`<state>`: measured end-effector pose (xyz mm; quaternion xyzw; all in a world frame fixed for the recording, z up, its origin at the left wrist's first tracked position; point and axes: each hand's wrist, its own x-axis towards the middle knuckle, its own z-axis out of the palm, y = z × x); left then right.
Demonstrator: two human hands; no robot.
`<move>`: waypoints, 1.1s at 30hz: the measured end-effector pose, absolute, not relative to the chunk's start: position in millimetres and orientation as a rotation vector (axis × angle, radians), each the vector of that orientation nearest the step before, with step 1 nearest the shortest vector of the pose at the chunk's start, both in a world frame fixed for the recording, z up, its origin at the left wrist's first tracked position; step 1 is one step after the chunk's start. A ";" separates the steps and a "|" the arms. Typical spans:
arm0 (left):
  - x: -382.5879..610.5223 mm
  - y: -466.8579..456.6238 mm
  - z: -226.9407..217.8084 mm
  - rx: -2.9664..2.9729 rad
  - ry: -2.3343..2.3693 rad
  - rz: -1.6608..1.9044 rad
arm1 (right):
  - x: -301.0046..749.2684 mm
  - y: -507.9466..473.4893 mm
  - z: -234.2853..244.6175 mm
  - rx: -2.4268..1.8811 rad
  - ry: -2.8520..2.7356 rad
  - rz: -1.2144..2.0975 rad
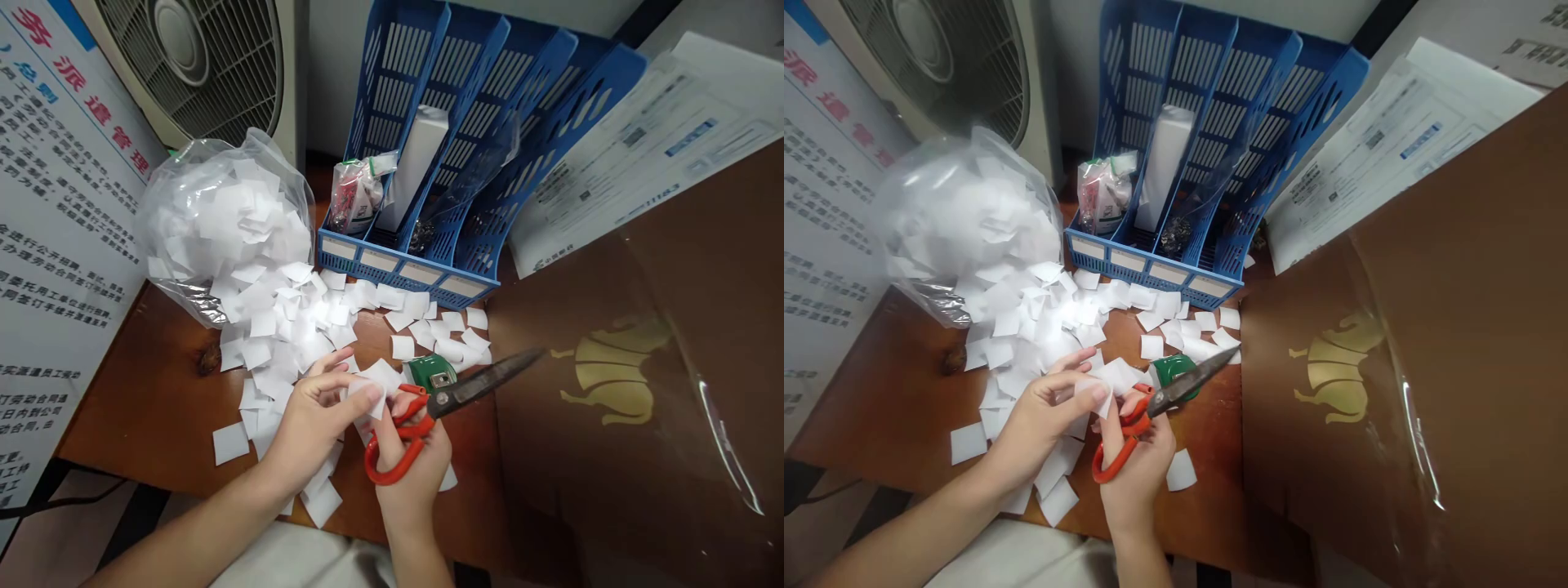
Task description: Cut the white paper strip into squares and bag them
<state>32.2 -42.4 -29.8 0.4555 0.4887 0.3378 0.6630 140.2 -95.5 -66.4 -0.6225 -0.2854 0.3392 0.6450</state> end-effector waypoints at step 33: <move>38.7 -42.2 -42.0 0.610 1.051 0.852 | 128.5 -93.3 -69.8 -1.376 -0.445 0.738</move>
